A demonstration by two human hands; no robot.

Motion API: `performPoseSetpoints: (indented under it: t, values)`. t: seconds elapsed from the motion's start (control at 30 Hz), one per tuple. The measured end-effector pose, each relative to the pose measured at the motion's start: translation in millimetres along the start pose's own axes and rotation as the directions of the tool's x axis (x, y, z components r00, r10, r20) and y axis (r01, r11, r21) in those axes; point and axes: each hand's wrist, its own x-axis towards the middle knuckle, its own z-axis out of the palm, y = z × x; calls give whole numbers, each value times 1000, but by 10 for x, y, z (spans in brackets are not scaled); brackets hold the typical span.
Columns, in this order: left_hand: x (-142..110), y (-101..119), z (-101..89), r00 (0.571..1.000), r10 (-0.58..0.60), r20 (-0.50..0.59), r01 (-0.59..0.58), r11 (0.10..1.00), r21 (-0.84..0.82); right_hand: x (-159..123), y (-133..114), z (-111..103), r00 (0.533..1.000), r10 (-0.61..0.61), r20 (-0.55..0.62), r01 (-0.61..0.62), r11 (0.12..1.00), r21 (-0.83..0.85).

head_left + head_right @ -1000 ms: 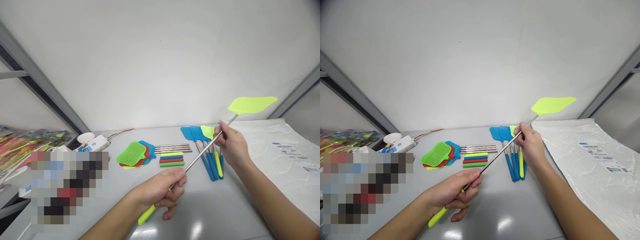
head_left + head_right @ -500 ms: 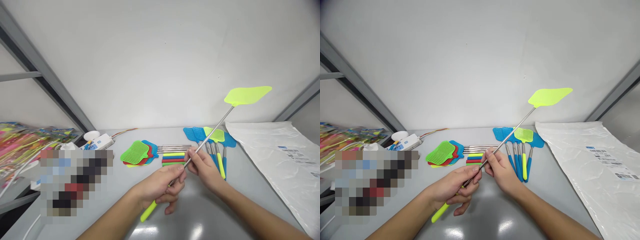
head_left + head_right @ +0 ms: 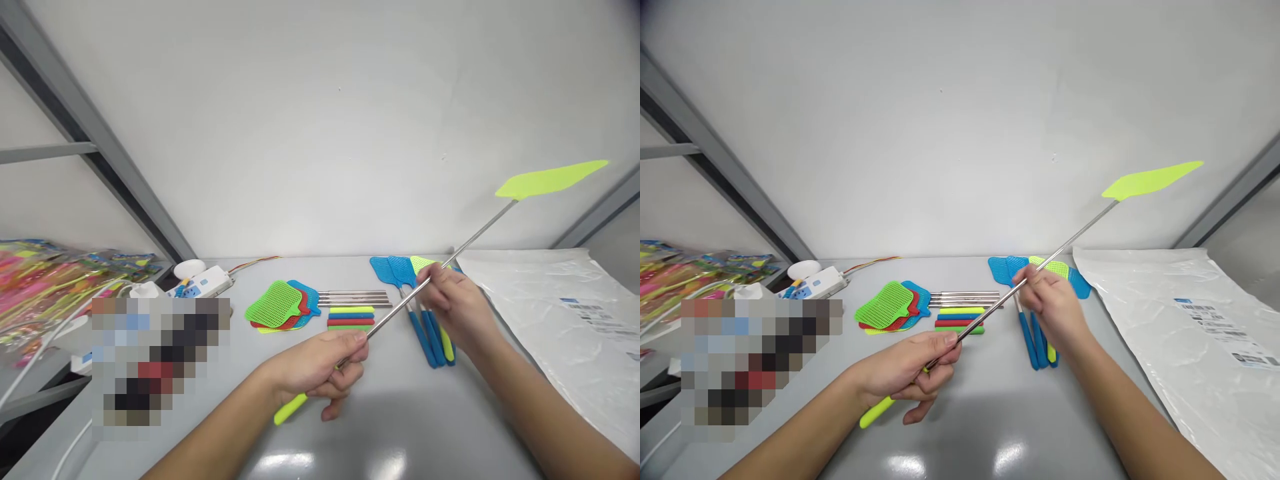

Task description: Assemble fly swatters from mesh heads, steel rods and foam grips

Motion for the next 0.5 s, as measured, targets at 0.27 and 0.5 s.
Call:
performPoseSetpoints:
  t: [0.27,0.5]
  values:
    - [-30,4,-6,1000,-21,-6,21,986,164,196,-276,-494,940,-169,-295,216,967,134]
    - [-102,53,-66,999,-11,-31,20,952,307,235,-362,-705,879,-236,-415,331,928,173]
